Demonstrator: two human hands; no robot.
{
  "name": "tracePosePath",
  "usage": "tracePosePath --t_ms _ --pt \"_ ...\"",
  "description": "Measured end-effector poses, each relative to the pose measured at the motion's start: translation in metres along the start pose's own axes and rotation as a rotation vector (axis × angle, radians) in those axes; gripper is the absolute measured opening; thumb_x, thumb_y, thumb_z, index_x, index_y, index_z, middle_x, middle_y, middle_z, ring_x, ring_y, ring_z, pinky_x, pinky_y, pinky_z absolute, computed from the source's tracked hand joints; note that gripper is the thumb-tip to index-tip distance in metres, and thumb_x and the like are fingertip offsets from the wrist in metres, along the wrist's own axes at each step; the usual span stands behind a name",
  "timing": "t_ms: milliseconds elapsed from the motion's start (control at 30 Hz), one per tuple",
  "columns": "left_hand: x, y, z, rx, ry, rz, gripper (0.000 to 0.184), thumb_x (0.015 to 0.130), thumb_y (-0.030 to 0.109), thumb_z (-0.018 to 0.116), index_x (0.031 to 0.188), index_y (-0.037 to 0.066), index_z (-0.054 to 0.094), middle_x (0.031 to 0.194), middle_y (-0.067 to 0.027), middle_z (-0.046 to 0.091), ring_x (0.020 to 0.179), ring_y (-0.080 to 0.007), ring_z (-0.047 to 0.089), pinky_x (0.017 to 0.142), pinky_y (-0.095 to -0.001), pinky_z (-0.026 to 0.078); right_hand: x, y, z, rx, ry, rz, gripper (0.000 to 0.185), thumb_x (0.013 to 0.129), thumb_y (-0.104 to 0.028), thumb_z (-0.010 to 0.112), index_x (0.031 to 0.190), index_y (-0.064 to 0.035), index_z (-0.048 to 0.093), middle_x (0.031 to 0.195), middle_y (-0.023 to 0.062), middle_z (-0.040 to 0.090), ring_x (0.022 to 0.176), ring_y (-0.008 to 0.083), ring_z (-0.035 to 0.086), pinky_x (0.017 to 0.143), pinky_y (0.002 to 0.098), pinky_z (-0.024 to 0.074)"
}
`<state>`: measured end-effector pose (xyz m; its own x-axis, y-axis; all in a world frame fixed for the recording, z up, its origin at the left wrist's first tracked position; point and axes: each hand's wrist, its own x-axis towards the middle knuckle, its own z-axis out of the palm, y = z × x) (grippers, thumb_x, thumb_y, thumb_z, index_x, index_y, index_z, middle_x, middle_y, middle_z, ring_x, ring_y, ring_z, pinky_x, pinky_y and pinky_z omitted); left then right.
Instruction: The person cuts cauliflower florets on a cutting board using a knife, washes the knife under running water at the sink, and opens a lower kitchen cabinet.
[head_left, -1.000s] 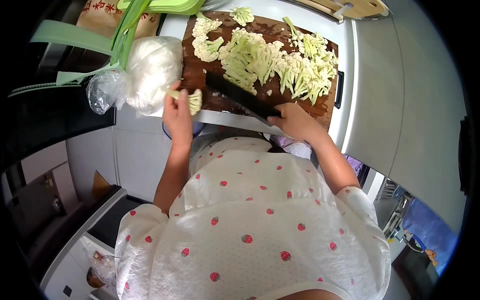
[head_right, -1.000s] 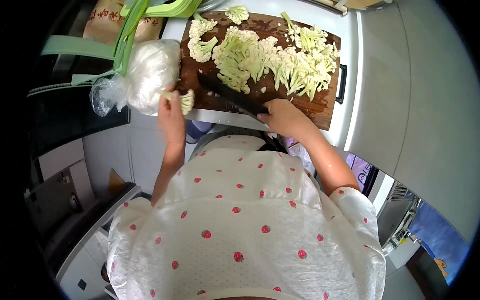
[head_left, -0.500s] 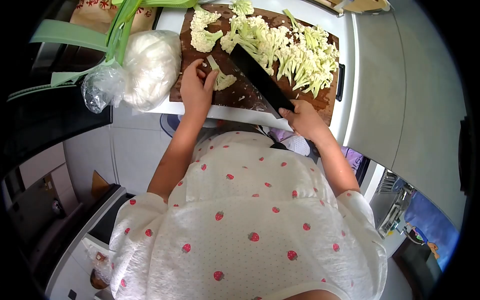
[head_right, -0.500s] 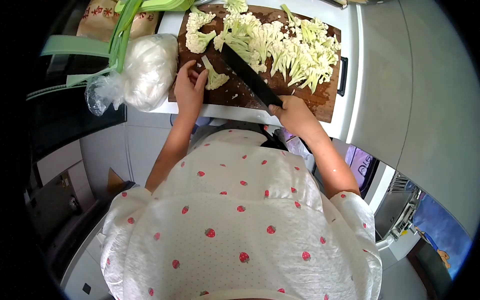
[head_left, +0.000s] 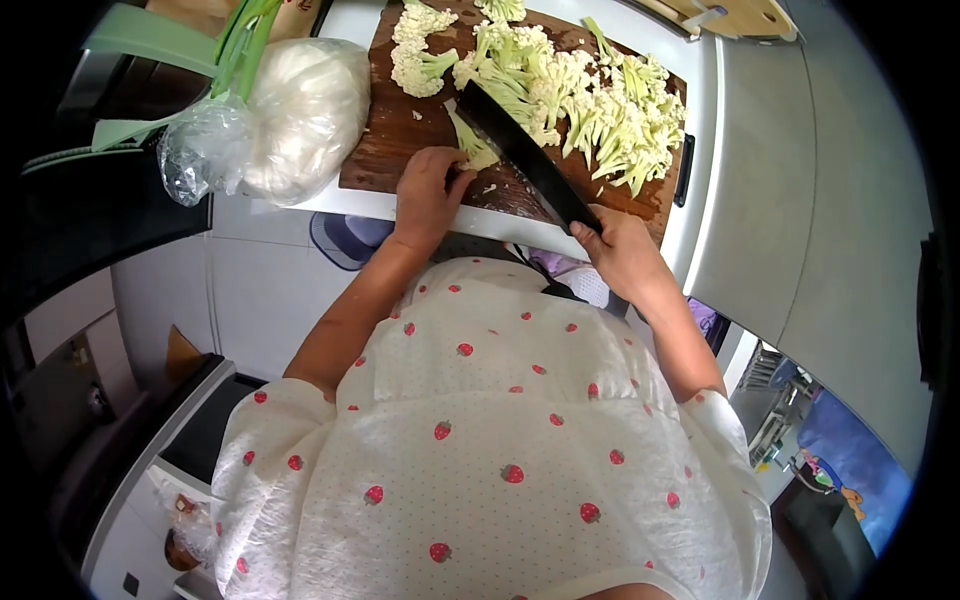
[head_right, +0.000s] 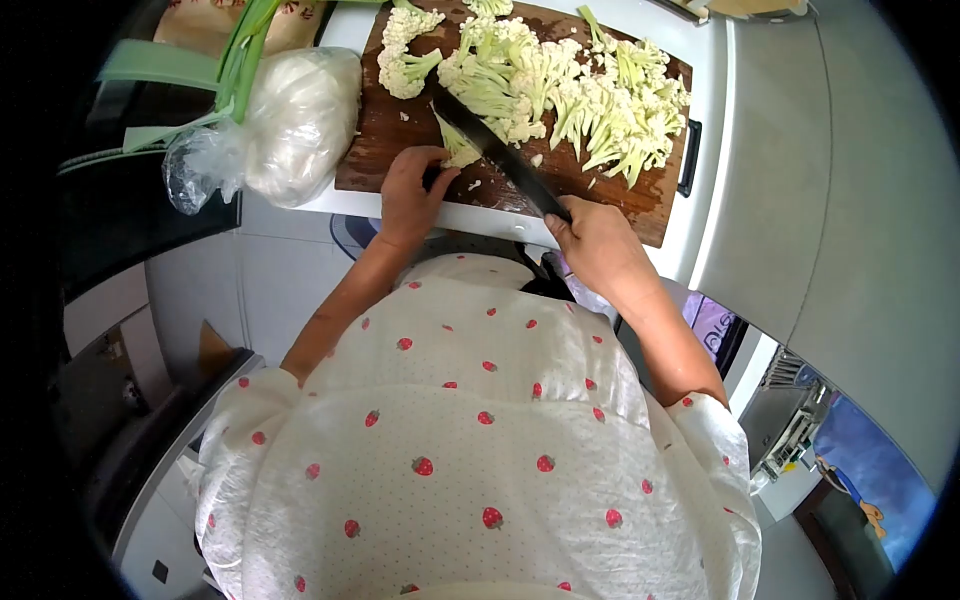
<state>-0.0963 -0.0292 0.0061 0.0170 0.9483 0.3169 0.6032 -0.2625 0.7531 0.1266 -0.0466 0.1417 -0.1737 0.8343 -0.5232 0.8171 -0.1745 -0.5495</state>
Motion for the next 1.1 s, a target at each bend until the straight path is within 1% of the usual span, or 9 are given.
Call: tracePosePath --t_ms 133,200,300,500,700,800,867,967,1100 --pt "-0.003 -0.002 -0.002 0.005 0.029 0.047 0.018 0.073 0.007 0.072 0.088 0.004 0.064 0.091 -0.0099 0.062 0.085 -0.0292 0.058 0.075 -0.0362 0.048 0.005 -0.011 -0.003 -0.042 -0.05 0.035 0.025 0.091 -0.02 0.053 0.095 0.003 0.06 0.07 0.0262 0.058 0.074 0.0435 0.059 0.068 0.0471 0.0446" --pt "-0.003 -0.003 -0.002 0.016 0.035 0.054 0.016 0.073 0.008 0.072 0.087 0.004 0.064 0.09 -0.0097 0.062 0.085 -0.0289 0.059 0.074 -0.0359 0.048 0.011 -0.008 0.0 -0.062 -0.034 -0.016 0.024 0.091 -0.017 0.055 0.098 0.0054 0.058 0.062 0.0196 0.051 0.056 0.0288 0.048 0.058 0.0389 0.0404" --pt "-0.003 -0.003 -0.002 0.027 0.043 0.074 0.016 0.072 0.007 0.073 0.085 0.005 0.065 0.088 -0.0092 0.062 0.084 -0.0285 0.059 0.074 -0.0351 0.048 0.021 -0.01 -0.006 -0.177 -0.12 -0.033 0.024 0.09 -0.016 0.054 0.1 0.0055 0.059 0.068 0.0236 0.056 0.062 0.0358 0.054 0.062 0.0413 0.043" --pt "-0.004 -0.005 -0.002 0.06 0.043 0.123 0.017 0.069 0.007 0.074 0.083 0.007 0.066 0.085 -0.0083 0.061 0.082 -0.0278 0.058 0.072 -0.0361 0.047 0.048 -0.005 0.025 -0.291 -0.038 -0.091 0.022 0.089 -0.014 0.053 0.099 0.0035 0.061 0.083 0.0278 0.061 0.08 0.0424 0.059 0.073 0.0447 0.0462" --pt "0.005 -0.003 0.0 0.097 0.064 0.182 0.02 0.069 0.009 0.075 0.087 0.007 0.067 0.083 -0.0078 0.061 0.081 -0.0286 0.057 0.075 -0.0355 0.045 0.047 0.004 0.027 -0.054 0.033 -0.048 0.02 0.088 -0.016 0.055 0.093 0.0031 0.06 0.076 0.0265 0.059 0.075 0.043 0.058 0.069 0.0446 0.0454" --pt "0.025 -0.003 -0.01 0.082 0.053 0.18 0.028 0.072 0.013 0.073 0.098 0.008 0.065 0.093 -0.0073 0.06 0.091 -0.0291 0.056 0.08 -0.0394 0.043 0.026 0.01 0.018 0.101 0.115 -0.093 0.02 0.088 -0.016 0.057 0.091 0.0036 0.059 0.07 0.0266 0.056 0.068 0.0429 0.054 0.064 0.0434 0.0427" --pt "0.046 0.001 -0.021 0.045 0.211 -0.002 0.039 0.072 0.016 0.075 0.107 0.006 0.061 0.108 -0.014 0.057 0.101 -0.0335 0.053 0.088 -0.042 0.041 0.008 0.012 0.009 0.128 0.137 0.001 0.02 0.088 -0.016 0.057 0.093 0.0035 0.059 0.069 0.0261 0.055 0.067 0.0427 0.054 0.063 0.0423 0.0429" --pt "0.078 -0.008 -0.021 0.262 0.27 0.072 0.044 0.072 0.017 0.075 0.111 0.004 0.058 0.117 -0.021 0.051 0.109 -0.0381 0.048 0.092 -0.0433 0.04 -0.007 0.016 -0.004 0.064 0.054 0.0 0.022 0.088 -0.018 0.058 0.092 0.0034 0.06 0.072 0.0262 0.057 0.069 0.0432 0.056 0.064 0.0433 0.0437" --pt "0.101 -0.026 -0.006 0.368 0.15 -0.021 0.039 0.074 0.009 0.07 0.11 0.002 0.057 0.123 -0.0233 0.046 0.113 -0.0393 0.046 0.094 -0.0431 0.04 -0.01 0.029 -0.005 -0.056 -0.073 -0.056 0.025 0.087 -0.021 0.059 0.093 0.003 0.062 0.078 0.0271 0.059 0.076 0.0441 0.058 0.069 0.0462 0.0451"
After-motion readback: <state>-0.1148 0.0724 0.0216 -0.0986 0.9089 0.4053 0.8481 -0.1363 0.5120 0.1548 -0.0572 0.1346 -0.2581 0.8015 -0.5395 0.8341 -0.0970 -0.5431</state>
